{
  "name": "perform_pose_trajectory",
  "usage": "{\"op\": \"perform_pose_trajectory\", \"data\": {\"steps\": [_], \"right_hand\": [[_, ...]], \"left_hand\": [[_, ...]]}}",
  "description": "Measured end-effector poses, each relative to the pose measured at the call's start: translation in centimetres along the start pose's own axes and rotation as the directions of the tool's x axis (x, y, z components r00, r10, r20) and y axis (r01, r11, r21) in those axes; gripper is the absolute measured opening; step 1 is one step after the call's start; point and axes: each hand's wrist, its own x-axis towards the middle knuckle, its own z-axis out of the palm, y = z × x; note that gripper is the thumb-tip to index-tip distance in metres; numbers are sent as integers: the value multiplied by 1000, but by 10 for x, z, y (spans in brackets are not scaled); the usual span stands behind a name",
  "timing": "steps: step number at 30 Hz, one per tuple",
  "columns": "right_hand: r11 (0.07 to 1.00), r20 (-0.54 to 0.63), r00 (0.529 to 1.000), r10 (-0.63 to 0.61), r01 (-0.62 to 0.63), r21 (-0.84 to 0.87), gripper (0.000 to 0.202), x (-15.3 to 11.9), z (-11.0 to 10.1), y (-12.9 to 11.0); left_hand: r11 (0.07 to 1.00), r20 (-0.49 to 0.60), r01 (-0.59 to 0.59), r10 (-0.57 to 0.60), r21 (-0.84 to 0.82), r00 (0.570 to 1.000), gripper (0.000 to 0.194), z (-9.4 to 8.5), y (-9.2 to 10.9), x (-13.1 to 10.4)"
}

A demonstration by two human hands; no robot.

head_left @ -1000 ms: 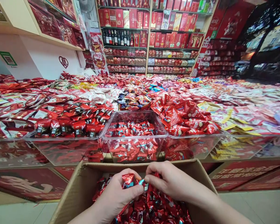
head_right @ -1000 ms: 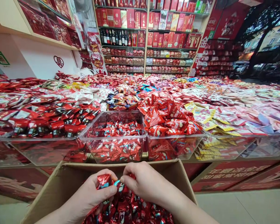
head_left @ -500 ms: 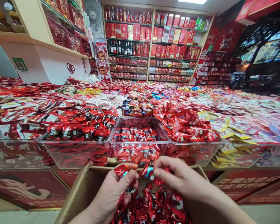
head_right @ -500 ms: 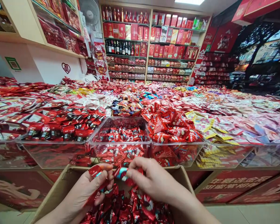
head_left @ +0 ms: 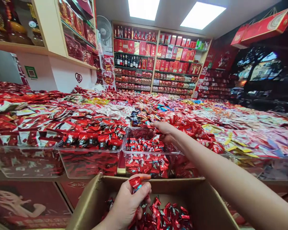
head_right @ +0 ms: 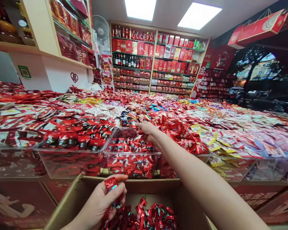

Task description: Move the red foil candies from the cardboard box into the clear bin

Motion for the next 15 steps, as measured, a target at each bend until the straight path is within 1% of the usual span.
{"op": "perform_pose_trajectory", "data": {"steps": [2, 4, 7, 9, 11, 13, 15], "right_hand": [[1000, 36, 999, -29, 29, 12, 11, -16, 7, -1], [998, 73, 996, -56, 55, 19, 12, -39, 16, 2], [993, 115, 987, -115, 116, -6, 17, -74, 32, 20], [984, 135, 976, -172, 176, -24, 20, -89, 40, 41], [966, 121, 960, -251, 257, -39, 22, -97, 45, 63], [944, 90, 943, -322, 326, -44, 21, -101, 46, 81], [929, 47, 930, -364, 366, -48, 20, -103, 41, 90]], "left_hand": [[997, 17, -23, 24, -79, 1000, 36, -2, 4, -2], [986, 75, -39, 52, -164, 996, 38, -4, 8, -4], [969, 156, -9, 49, -247, 986, 36, -3, 11, -6], [971, 169, 25, 16, -238, 986, 34, -2, 7, -5], [982, 139, 34, -8, -185, 990, 31, 0, 2, -3], [993, 98, 30, -18, -118, 995, 29, 2, -4, 0], [998, 81, 26, -21, -63, 996, 32, 3, -7, 1]]}}
